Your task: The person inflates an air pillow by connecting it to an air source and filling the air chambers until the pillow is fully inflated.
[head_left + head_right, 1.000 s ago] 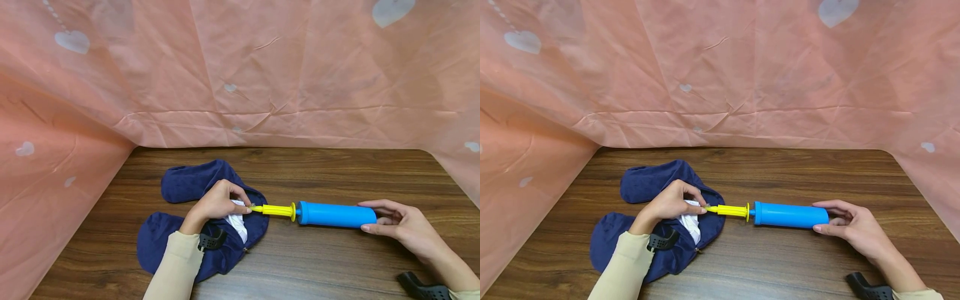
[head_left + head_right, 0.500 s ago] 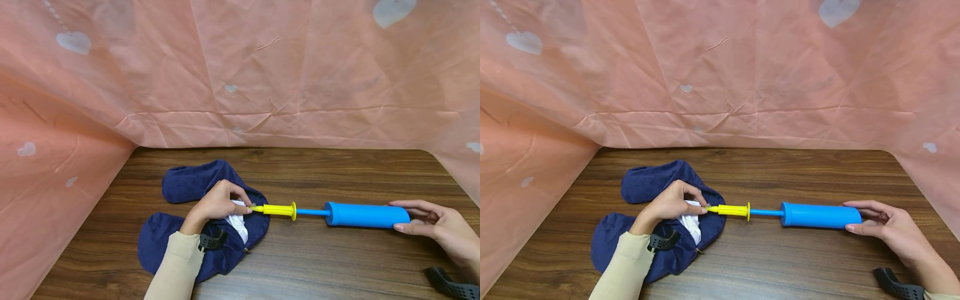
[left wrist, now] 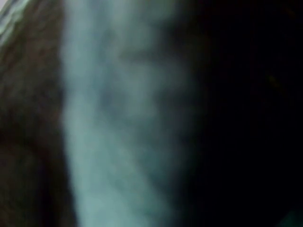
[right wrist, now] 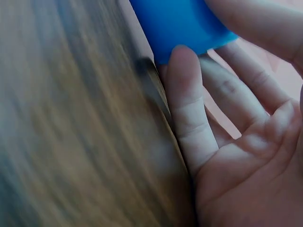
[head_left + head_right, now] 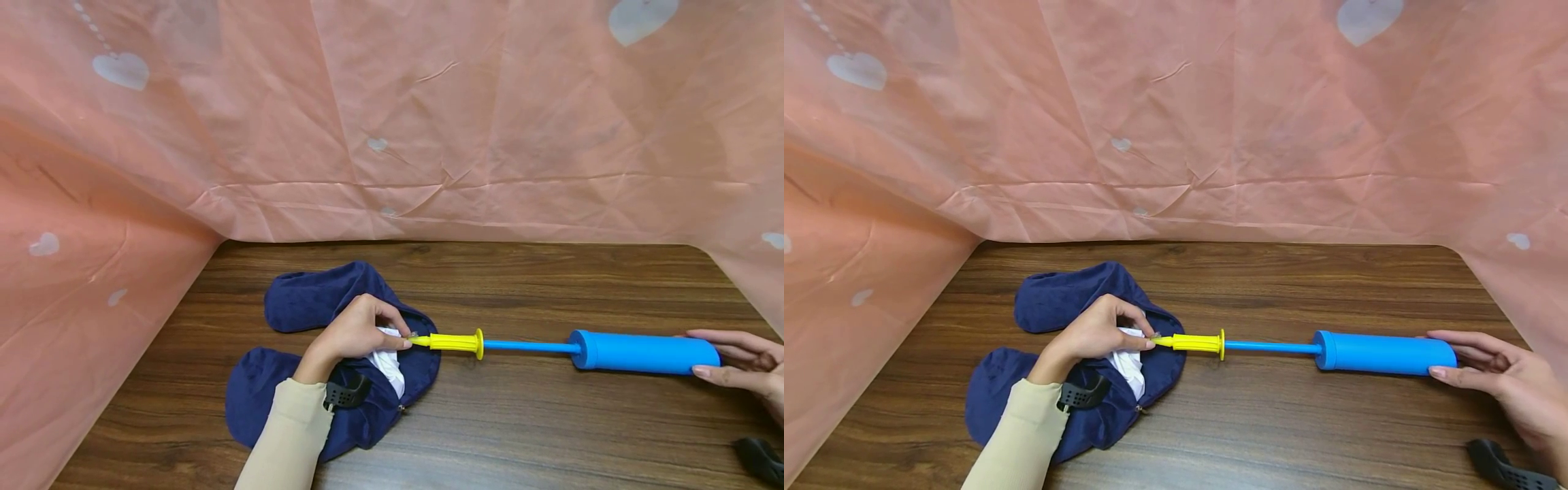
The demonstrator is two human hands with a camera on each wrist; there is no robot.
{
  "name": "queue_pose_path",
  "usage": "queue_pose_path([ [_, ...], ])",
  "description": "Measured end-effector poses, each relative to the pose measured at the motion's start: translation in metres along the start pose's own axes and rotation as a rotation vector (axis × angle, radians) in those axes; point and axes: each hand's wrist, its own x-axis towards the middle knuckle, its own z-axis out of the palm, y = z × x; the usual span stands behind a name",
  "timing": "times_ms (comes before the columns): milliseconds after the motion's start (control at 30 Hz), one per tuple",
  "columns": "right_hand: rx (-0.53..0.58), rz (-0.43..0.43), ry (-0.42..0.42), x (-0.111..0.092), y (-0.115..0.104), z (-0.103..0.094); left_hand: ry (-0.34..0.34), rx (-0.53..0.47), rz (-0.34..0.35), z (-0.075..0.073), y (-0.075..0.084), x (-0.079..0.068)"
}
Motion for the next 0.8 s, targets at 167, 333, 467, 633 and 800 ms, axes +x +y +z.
queue_pose_path([
  [167,-0.012,-0.042,-0.002,0.0,0.003,-0.002,-0.002,-0.001,0.004,0.0,0.0,0.0],
  [333,-0.133,0.021,0.031,-0.002,-0.006,0.004,0.0,0.003,0.005,0.0,0.0,0.0],
  [467,-0.223,0.135,0.017,-0.004,-0.018,0.012,0.0,-0.004,-0.002,0.001,-0.001,0.0],
  [633,-0.404,0.217,-0.033,-0.004,-0.033,0.026,-0.006,-0.01,0.008,0.0,-0.001,0.001],
  [800,-0.42,0.256,-0.069,-0.003,-0.045,0.04,-0.008,-0.016,0.01,0.0,-0.001,0.0],
])
